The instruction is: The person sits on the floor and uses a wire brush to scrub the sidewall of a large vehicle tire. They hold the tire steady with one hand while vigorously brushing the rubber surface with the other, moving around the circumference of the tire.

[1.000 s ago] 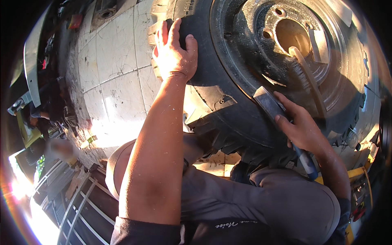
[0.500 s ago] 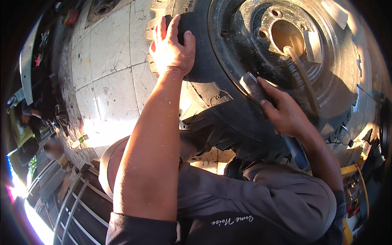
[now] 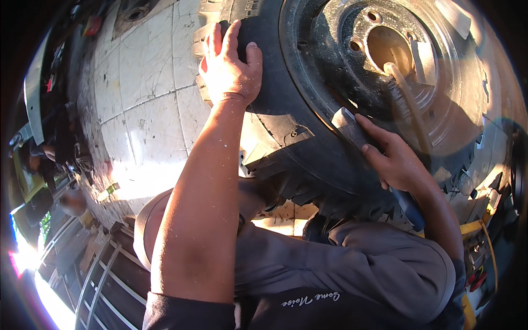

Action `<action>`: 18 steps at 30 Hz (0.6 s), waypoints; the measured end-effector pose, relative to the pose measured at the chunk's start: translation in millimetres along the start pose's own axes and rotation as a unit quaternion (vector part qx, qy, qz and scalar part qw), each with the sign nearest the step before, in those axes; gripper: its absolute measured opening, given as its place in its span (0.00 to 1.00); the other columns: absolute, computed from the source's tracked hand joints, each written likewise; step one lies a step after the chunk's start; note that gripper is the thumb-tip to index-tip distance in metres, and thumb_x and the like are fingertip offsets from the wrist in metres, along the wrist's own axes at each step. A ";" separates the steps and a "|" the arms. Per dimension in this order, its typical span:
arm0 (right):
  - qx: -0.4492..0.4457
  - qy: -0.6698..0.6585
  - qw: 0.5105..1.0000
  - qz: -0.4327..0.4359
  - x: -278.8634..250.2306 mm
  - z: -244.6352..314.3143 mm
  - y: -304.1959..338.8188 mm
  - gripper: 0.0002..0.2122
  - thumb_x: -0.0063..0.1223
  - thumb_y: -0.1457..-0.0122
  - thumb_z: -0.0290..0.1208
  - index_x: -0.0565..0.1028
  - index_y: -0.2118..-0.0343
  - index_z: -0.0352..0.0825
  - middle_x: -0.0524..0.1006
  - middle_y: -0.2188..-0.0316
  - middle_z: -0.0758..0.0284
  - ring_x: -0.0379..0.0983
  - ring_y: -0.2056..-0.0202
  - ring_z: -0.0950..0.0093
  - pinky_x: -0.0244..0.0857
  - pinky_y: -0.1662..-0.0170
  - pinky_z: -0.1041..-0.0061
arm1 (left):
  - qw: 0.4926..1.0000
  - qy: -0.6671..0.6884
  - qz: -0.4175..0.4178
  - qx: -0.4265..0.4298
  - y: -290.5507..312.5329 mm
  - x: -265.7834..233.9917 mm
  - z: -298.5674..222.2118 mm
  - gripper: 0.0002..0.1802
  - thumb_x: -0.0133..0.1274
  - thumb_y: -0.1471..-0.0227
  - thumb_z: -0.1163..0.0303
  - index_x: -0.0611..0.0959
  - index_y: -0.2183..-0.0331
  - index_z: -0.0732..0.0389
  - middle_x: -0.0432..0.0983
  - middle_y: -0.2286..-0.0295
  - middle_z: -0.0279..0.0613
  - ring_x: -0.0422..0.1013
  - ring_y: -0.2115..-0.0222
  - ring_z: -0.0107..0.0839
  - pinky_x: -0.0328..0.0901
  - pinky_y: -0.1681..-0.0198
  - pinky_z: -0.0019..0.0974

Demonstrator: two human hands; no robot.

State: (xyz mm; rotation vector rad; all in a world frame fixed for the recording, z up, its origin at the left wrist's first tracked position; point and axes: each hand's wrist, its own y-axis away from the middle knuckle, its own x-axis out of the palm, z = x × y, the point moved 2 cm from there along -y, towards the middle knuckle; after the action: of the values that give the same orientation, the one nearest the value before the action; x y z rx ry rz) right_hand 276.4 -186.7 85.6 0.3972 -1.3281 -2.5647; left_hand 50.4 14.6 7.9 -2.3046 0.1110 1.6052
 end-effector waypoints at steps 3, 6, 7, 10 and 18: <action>-0.033 -0.012 0.999 -0.002 4.7 8.5 -4.8 0.27 0.42 0.36 0.29 0.55 0.33 0.40 0.74 0.76 0.63 0.68 0.85 0.79 0.67 0.76 0.72 | 1.000 -0.021 -0.012 0.008 1.0 -2.2 3.2 0.30 0.47 0.45 0.53 0.69 0.41 0.43 0.57 0.38 0.46 0.62 0.41 0.47 0.57 0.39 0.47; -0.072 -0.018 0.997 -0.026 9.8 11.0 -20.2 0.27 0.42 0.36 0.29 0.55 0.33 0.39 0.73 0.77 0.64 0.68 0.84 0.78 0.67 0.77 0.73 | 1.000 -0.014 -0.003 0.006 -0.6 -0.2 -0.4 0.30 0.48 0.45 0.53 0.69 0.41 0.43 0.57 0.37 0.45 0.62 0.41 0.47 0.57 0.39 0.47; -0.071 -0.018 0.997 -0.026 10.2 11.1 -21.4 0.27 0.42 0.36 0.29 0.55 0.33 0.39 0.73 0.77 0.64 0.68 0.84 0.78 0.67 0.76 0.73 | 1.000 -0.009 0.006 -0.001 0.0 -0.8 0.0 0.30 0.48 0.45 0.53 0.69 0.41 0.43 0.57 0.37 0.45 0.62 0.41 0.47 0.57 0.38 0.47; -0.058 -0.027 0.998 -0.028 12.4 11.1 -17.2 0.27 0.42 0.36 0.29 0.55 0.33 0.38 0.73 0.77 0.65 0.68 0.84 0.77 0.67 0.75 0.72 | 1.000 -0.013 -0.014 0.014 1.9 -1.3 1.6 0.29 0.47 0.44 0.53 0.69 0.41 0.43 0.56 0.37 0.45 0.62 0.41 0.48 0.57 0.38 0.47; -0.077 -0.016 0.996 -0.036 12.9 24.8 -29.1 0.28 0.42 0.36 0.29 0.55 0.33 0.38 0.74 0.77 0.64 0.68 0.84 0.77 0.66 0.75 0.71 | 1.000 0.031 0.002 -0.005 2.0 -2.1 -1.7 0.30 0.49 0.47 0.56 0.71 0.42 0.48 0.58 0.39 0.49 0.54 0.37 0.41 0.48 0.37 0.50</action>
State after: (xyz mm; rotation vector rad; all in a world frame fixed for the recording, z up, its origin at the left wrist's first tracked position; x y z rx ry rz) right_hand 253.7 -155.6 73.7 0.3820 -1.1348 -2.7211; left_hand 50.7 12.0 9.9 -2.3641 0.1223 1.5407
